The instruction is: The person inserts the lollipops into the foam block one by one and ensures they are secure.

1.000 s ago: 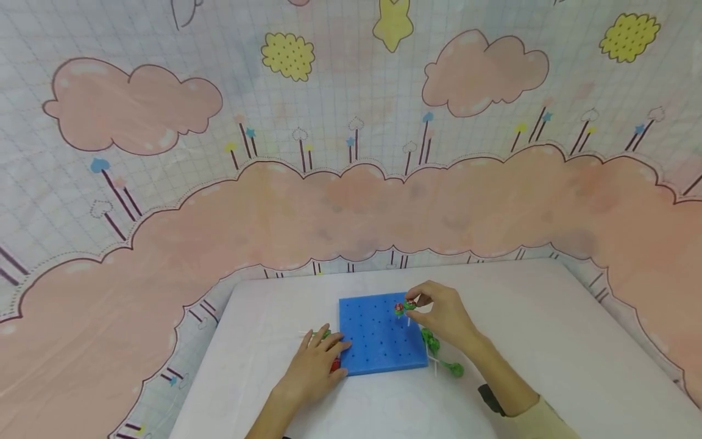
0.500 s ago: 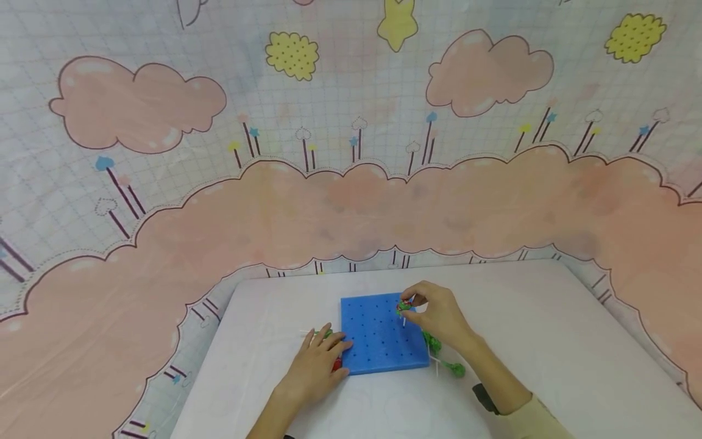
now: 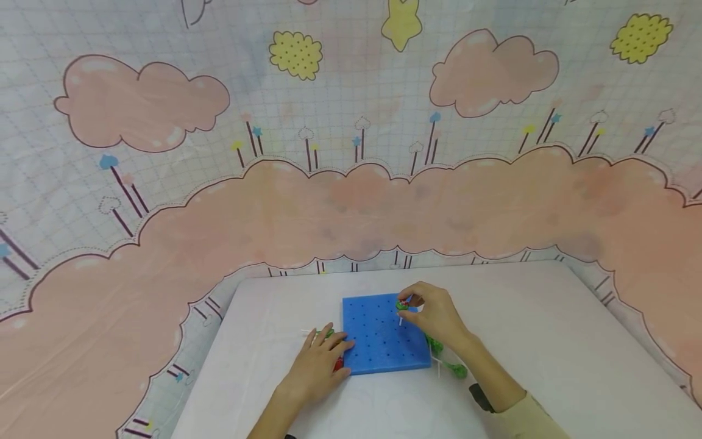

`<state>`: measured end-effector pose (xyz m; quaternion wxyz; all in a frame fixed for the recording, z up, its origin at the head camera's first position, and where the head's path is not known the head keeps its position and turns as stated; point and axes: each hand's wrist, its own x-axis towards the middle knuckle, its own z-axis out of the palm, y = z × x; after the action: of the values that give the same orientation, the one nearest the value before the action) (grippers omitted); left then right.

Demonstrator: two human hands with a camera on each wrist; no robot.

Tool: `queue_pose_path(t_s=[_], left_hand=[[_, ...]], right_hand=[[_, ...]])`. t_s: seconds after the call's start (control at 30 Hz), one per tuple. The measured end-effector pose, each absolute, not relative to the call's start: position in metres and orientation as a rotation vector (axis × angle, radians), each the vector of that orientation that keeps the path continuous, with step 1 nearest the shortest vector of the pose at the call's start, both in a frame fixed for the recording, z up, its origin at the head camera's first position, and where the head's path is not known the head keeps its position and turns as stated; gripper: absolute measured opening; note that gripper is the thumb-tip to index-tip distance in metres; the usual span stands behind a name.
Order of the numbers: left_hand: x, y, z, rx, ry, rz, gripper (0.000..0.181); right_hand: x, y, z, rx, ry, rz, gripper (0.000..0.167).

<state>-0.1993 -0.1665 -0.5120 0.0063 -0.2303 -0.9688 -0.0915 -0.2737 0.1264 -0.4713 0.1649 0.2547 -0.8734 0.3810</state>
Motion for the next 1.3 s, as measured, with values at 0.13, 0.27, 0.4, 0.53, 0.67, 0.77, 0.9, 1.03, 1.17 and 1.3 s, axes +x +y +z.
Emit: queue_pose_path(t_s=[0.13, 0.27, 0.4, 0.53, 0.67, 0.77, 0.9, 1.03, 1.17, 1.3], left_hand=[[-0.199, -0.166, -0.511, -0.719, -3.034, -0.287, 0.053], [-0.198, -0.166, -0.512, -0.715, -3.037, -0.290, 0.053], [-0.198, -0.167, -0.513, -0.714, -3.040, -0.294, 0.053], [-0.198, -0.167, -0.514, -0.709, -3.047, -0.297, 0.054], [-0.197, -0.167, -0.514, -0.705, -3.051, -0.295, 0.054], [-0.197, -0.167, -0.513, -0.705, -3.050, -0.294, 0.053], [-0.198, -0.167, -0.512, -0.704, -3.048, -0.288, 0.053], [-0.198, -0.167, -0.511, -0.706, -3.045, -0.285, 0.054], [-0.198, -0.167, -0.510, -0.709, -3.039, -0.285, 0.053], [-0.198, -0.167, -0.510, -0.703, -3.045, -0.292, 0.053]], right_hand=[[-0.275, 0.125, -0.473, 0.715, -2.499, 1.096, 0.028], [-0.277, 0.124, -0.475, 0.716, -2.505, 1.117, 0.029], [-0.279, 0.123, -0.477, 0.711, -2.509, 1.128, 0.030], [-0.280, 0.121, -0.478, 0.733, -2.499, 1.127, 0.029], [-0.282, 0.118, -0.479, 0.746, -2.487, 1.107, 0.030], [-0.283, 0.116, -0.481, 0.735, -2.493, 1.094, 0.029], [-0.285, 0.115, -0.482, 0.713, -2.507, 1.097, 0.028], [-0.286, 0.115, -0.483, 0.693, -2.523, 1.087, 0.027], [-0.288, 0.114, -0.485, 0.670, -2.543, 1.090, 0.025], [-0.289, 0.113, -0.485, 0.661, -2.552, 1.105, 0.025]])
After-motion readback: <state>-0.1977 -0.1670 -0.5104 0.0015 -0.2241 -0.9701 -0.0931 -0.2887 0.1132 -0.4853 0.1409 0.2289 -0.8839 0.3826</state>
